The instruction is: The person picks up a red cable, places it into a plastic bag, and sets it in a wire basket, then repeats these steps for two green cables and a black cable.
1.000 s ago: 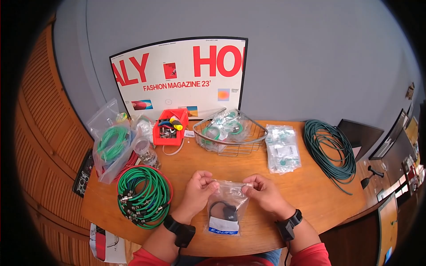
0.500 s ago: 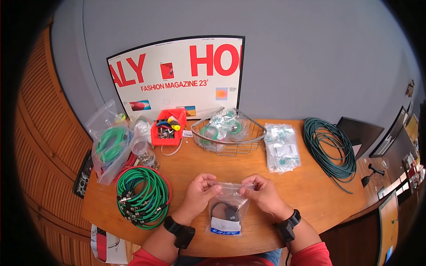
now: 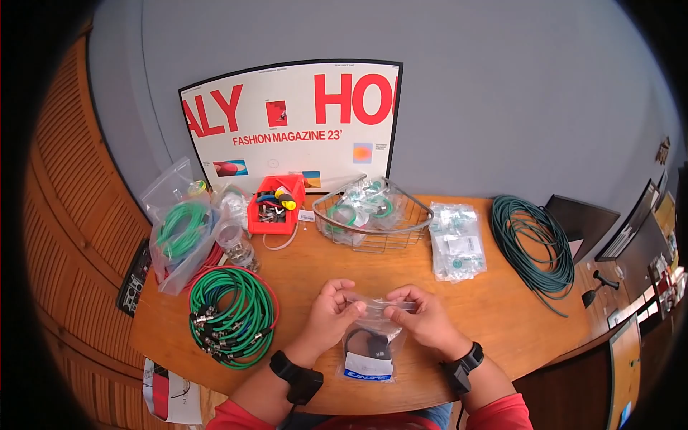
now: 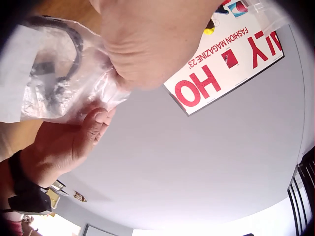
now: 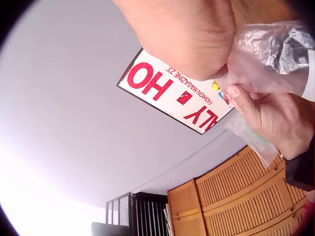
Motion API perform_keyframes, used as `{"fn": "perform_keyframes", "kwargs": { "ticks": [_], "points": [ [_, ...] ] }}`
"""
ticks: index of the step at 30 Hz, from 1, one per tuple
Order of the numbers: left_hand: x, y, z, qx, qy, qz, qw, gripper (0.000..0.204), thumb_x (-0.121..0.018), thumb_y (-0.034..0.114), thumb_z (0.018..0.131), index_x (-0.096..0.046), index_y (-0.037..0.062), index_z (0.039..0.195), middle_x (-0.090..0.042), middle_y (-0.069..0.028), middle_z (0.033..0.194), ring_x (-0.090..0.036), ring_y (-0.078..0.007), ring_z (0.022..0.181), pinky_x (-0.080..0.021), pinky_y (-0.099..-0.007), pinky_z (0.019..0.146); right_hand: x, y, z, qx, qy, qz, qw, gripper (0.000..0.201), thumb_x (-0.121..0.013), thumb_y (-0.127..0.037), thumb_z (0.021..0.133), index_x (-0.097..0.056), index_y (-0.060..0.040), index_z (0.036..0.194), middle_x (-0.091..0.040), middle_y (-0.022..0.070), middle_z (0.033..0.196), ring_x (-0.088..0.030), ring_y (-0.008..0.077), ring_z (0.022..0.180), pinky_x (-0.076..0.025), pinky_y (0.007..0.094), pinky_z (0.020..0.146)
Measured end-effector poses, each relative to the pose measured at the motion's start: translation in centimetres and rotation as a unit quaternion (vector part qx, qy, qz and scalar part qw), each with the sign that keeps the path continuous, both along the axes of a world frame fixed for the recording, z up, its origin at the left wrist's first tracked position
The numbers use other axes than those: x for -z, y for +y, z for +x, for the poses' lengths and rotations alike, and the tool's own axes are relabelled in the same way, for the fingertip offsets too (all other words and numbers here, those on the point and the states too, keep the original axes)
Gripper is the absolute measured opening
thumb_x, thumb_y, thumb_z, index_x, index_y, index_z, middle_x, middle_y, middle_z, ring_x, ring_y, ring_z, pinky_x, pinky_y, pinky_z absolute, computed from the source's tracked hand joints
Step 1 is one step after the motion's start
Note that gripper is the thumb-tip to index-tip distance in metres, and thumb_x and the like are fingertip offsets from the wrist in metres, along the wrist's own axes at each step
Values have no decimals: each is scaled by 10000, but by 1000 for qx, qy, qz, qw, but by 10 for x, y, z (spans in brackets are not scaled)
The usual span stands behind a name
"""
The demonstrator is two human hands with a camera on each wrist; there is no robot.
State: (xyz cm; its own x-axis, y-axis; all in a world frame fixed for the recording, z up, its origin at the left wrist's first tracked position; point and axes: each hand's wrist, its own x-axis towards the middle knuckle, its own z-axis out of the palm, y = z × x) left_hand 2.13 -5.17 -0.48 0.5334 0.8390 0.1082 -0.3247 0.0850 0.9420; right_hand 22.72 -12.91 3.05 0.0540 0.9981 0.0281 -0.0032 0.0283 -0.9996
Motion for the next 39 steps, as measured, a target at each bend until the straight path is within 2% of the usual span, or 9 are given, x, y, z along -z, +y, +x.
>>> {"fn": "perform_keyframes", "kwargs": {
  "ticks": [9, 17, 23, 25, 27, 30, 33, 35, 39],
  "points": [
    [-3, -3, 2, 12, 24, 17, 999, 491, -731, 37, 913, -401, 34, 1277, -695, -58, 944, -671, -112, 890, -536, -245, 798, 5, -1, -4, 8, 23, 11, 1000, 223, -735, -21, 908, -636, -12, 1107, -692, 20, 959, -642, 76, 870, -527, 233, 765],
    [3, -4, 3, -10, 62, 79, 995, 474, -738, 36, 907, -410, 32, 1249, -699, -71, 968, -664, -119, 924, -532, -257, 801, -10, -7, -8, 5, -132, 70, 989, 262, -762, -51, 885, -660, 8, 1119, -717, 57, 985, -662, 103, 904, -546, 258, 800],
    [-7, -10, 3, 29, 92, 86, 992, 453, -732, 18, 902, -445, 35, 1252, -687, -82, 996, -652, -121, 936, -530, -269, 802, -3, -8, -8, 4, -102, 30, 994, 225, -750, -60, 895, -679, 16, 1095, -719, 73, 1018, -669, 115, 908, -554, 267, 811],
    [-1, -8, 1, 24, 103, 95, 990, 464, -742, 122, 919, -451, 18, 1265, -717, -122, 1021, -652, -132, 947, -516, -286, 826, -4, -9, -10, 3, -92, 33, 995, 220, -748, -57, 897, -679, 15, 1093, -718, 74, 1019, -668, 114, 908, -554, 265, 808],
    [-1, -10, 1, 30, 90, 83, 992, 467, -732, 114, 925, -438, 16, 1274, -715, -121, 1022, -651, -132, 946, -516, -286, 827, -7, -11, -13, 1, -80, 39, 996, 214, -745, -54, 899, -679, 14, 1091, -717, 75, 1021, -667, 113, 909, -554, 263, 805],
    [2, -10, 2, 31, 85, 80, 993, 482, -715, 104, 934, -412, 10, 1295, -710, -118, 1029, -649, -130, 944, -516, -283, 826, -8, -12, -14, 7, -136, 56, 989, 216, -738, -44, 902, -673, 17, 1100, -714, 73, 1006, -665, 110, 916, -550, 255, 802],
    [-2, -13, 6, 31, 73, 80, 994, 506, -703, 117, 946, -388, -2, 1323, -702, -116, 1046, -646, -126, 950, -516, -279, 826, -3, -11, -13, 13, -114, 51, 992, 219, -729, -23, 905, -662, 17, 1110, -709, 72, 1000, -666, 115, 914, -550, 260, 805],
    [-4, -13, 6, 32, 52, 72, 996, 519, -697, 132, 955, -377, -9, 1339, -698, -116, 1058, -644, -124, 956, -515, -278, 828, 3, -8, -9, 61, -29, 61, 996, 188, -724, -5, 906, -652, 3, 1079, -699, 52, 963, -656, 107, 869, -546, 255, 769],
    [7, -4, 4, 120, 78, 14, 990, 442, -669, 165, 983, -455, -33, 1314, -690, -105, 1091, -641, -123, 986, -515, -276, 844, 0, 2, 12, 155, 77, 104, 979, 175, -720, 13, 908, -614, -13, 1045, -668, 15, 905, -606, 70, 792, -502, 211, 702]
  ]
}}
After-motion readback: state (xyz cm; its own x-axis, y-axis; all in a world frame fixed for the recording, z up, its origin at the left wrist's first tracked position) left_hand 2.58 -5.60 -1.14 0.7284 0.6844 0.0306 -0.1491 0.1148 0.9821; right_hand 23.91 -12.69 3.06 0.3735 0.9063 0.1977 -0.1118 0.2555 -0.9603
